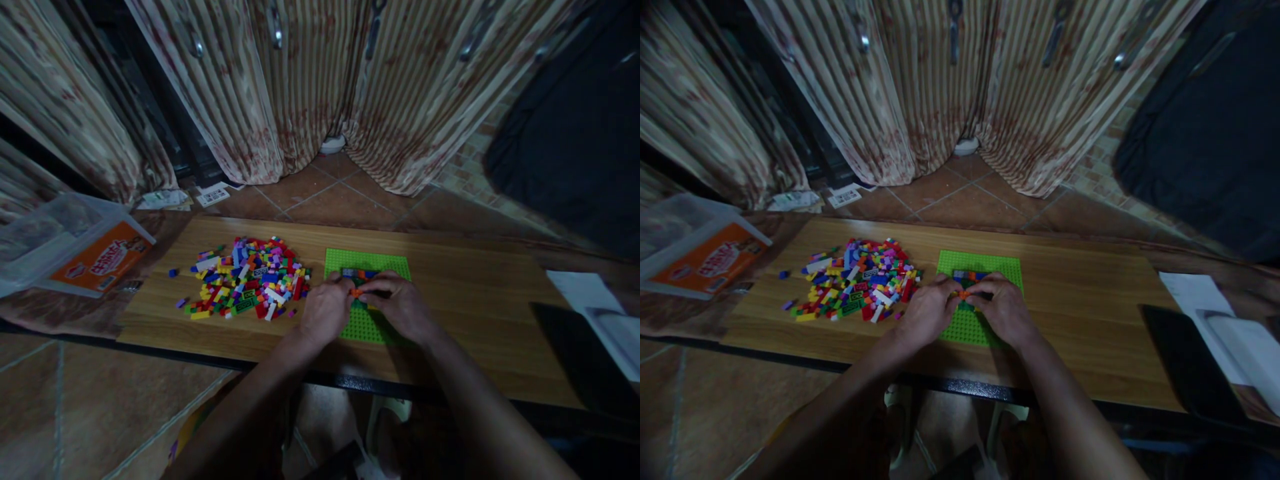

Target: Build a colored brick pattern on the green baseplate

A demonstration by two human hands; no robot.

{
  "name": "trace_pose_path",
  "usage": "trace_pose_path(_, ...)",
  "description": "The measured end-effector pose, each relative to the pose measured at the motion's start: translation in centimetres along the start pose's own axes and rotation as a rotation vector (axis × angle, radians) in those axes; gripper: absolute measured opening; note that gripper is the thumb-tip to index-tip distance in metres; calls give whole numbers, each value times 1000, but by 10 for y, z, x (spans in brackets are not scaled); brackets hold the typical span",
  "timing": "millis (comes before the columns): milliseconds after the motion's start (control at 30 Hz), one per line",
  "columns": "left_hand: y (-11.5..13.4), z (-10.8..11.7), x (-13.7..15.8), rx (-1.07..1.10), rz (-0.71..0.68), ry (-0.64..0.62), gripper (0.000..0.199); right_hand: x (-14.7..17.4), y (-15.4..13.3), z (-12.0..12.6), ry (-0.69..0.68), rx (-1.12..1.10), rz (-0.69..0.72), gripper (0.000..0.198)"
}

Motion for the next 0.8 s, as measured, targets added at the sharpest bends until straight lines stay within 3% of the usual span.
trace_pose_path(267,5,1,-1,-130,-15,-60,20,-2,0,5,-50,27,6,13)
trace_pose_path(500,3,0,-4,-164,-45,-31,25,-4,1,12,14,49,-55,12)
trace_pose_path(800,5,5,-4,-146,-39,-81,23,-5,-7,3,31,118,-21,9)
Point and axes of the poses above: each hand's wrist, its own x-axis away from the middle knuckle, its own z-axis out of the back of the hand, y = z × x, the point moved 2 cm from there along -x, towards the middle knuckle, and after that the axes turned 4 degrees about -z, right-handed, at the moved point
